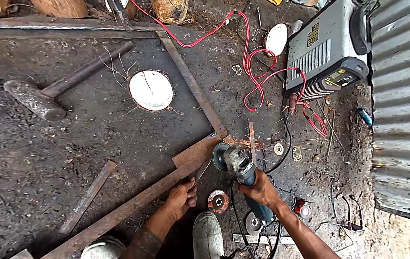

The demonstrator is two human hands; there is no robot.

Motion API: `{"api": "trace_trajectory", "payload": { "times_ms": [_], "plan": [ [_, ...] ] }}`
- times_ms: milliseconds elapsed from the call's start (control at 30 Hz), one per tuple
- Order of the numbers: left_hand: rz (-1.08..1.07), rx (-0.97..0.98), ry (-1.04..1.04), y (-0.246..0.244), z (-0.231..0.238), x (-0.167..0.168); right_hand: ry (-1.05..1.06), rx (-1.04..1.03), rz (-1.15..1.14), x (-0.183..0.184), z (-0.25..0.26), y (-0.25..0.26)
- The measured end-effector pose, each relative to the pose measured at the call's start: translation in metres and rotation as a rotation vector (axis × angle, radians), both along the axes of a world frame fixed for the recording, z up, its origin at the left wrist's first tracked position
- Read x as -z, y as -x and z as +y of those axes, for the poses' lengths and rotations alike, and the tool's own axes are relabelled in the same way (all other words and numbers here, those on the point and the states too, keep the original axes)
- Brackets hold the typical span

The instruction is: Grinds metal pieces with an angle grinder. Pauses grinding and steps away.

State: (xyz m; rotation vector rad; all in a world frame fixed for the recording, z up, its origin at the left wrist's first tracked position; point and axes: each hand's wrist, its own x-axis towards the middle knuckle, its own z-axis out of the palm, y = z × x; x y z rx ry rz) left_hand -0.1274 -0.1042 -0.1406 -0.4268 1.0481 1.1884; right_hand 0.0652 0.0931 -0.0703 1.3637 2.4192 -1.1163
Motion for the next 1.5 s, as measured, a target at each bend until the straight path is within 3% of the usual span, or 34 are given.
{"api": "trace_trajectory", "payload": {
  "times_ms": [500,700,867,1033,1133,1200,1267,1433,1500],
  "plan": [
    [-0.141,-0.127,0.003,-0.007,0.003,-0.004,0.0,-0.066,-0.035,-0.007,-0.001,0.005],
    [-0.117,-0.111,-0.02,-0.008,-0.001,-0.002,-0.013,-0.009,0.016,-0.003,0.007,0.006],
    [-0.115,-0.119,0.006,-0.016,0.001,0.002,-0.015,-0.084,-0.025,-0.007,-0.011,0.004],
    [-0.182,-0.138,-0.003,-0.015,0.0,-0.003,0.013,0.046,0.092,-0.009,0.012,-0.002],
    [-0.228,-0.009,-0.148,-0.006,-0.006,0.0,-0.011,0.109,0.157,-0.016,0.018,-0.015],
    [-0.128,0.166,-0.295,0.003,-0.01,0.001,-0.015,0.144,0.188,-0.018,0.015,-0.021],
    [0.126,0.385,-0.318,0.009,-0.009,-0.005,-0.02,0.145,0.172,-0.019,0.012,-0.026],
    [0.838,0.767,-0.194,0.016,-0.004,-0.011,0.008,0.095,0.099,-0.013,-0.001,-0.024],
    [1.115,0.825,-0.104,0.011,-0.004,-0.009,0.018,0.052,0.073,-0.012,-0.006,-0.019]
  ]
}}
